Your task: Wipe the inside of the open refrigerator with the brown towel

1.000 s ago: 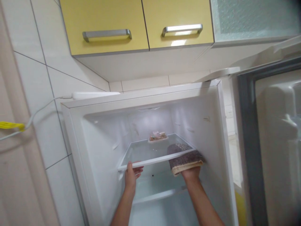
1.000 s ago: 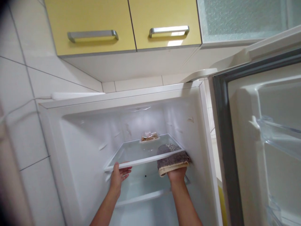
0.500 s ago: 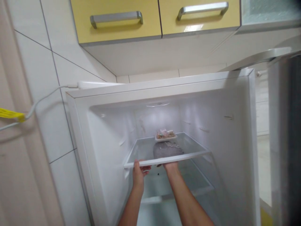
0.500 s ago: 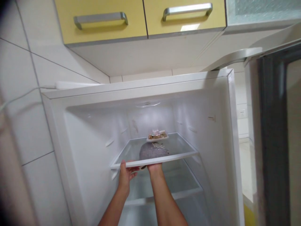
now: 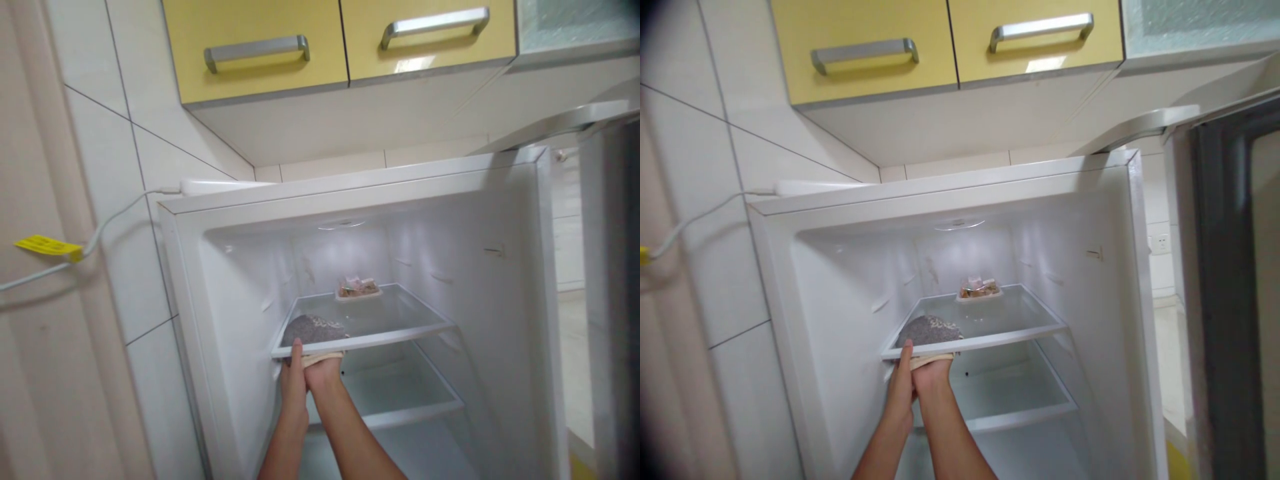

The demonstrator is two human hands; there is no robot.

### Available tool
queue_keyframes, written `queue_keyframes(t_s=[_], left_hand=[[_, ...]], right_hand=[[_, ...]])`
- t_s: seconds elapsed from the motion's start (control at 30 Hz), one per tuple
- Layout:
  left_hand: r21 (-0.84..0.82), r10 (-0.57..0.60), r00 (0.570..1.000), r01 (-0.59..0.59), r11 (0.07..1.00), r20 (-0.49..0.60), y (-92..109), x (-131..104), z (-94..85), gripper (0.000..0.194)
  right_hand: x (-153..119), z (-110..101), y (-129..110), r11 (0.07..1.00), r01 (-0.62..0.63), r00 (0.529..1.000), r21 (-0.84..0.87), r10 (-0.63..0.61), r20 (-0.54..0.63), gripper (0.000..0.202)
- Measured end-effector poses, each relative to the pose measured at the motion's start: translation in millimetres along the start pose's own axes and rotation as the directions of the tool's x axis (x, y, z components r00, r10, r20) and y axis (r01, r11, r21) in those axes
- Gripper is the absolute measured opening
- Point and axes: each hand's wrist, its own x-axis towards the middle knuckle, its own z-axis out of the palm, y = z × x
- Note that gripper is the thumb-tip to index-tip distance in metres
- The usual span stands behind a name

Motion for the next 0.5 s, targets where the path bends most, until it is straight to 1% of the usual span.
queue_keyframes(t_s=[0.1, 0.17, 0.23, 0.3, 0.4, 0.47, 0.5], left_hand=[[0.024, -0.101, 0.995, 0.101, 0.995, -0.003, 11, -11, -3.0, 0.056], [0.051, -0.133, 0.991, 0.132, 0.990, 0.010, 16, -15, -6.2, 0.053], [0.071, -0.150, 0.988, 0.148, 0.986, 0.021, 20, -17, -9.6, 0.050], [0.098, -0.161, 0.986, 0.157, 0.983, 0.035, 21, -17, -11.9, 0.050], [0.114, -0.177, 0.982, 0.169, 0.979, 0.069, 21, -16, -11.4, 0.053], [0.107, -0.204, 0.975, 0.194, 0.975, 0.084, 20, -16, -9.0, 0.054], [0.100, -0.214, 0.973, 0.205, 0.974, 0.087, 19, -16, -7.6, 0.055]], right_hand=[[-14, -17, -25, 0.998, -0.016, 0.999, 0.058, 0.018, -0.039, 0.056], [-25, -39, -47, 0.998, -0.028, 0.998, 0.060, 0.031, -0.047, 0.061], [-37, -70, -72, 0.999, -0.029, 0.999, 0.017, 0.030, -0.036, 0.063], [-47, -106, -99, 0.998, -0.006, 0.999, -0.067, 0.004, -0.040, 0.064], [-59, -156, -136, 0.968, 0.080, 0.993, -0.239, -0.098, -0.065, 0.068], [-64, -177, -153, 0.945, 0.120, 0.986, -0.303, -0.149, -0.072, 0.068], [-66, -184, -159, 0.935, 0.133, 0.983, -0.330, -0.166, -0.076, 0.068]])
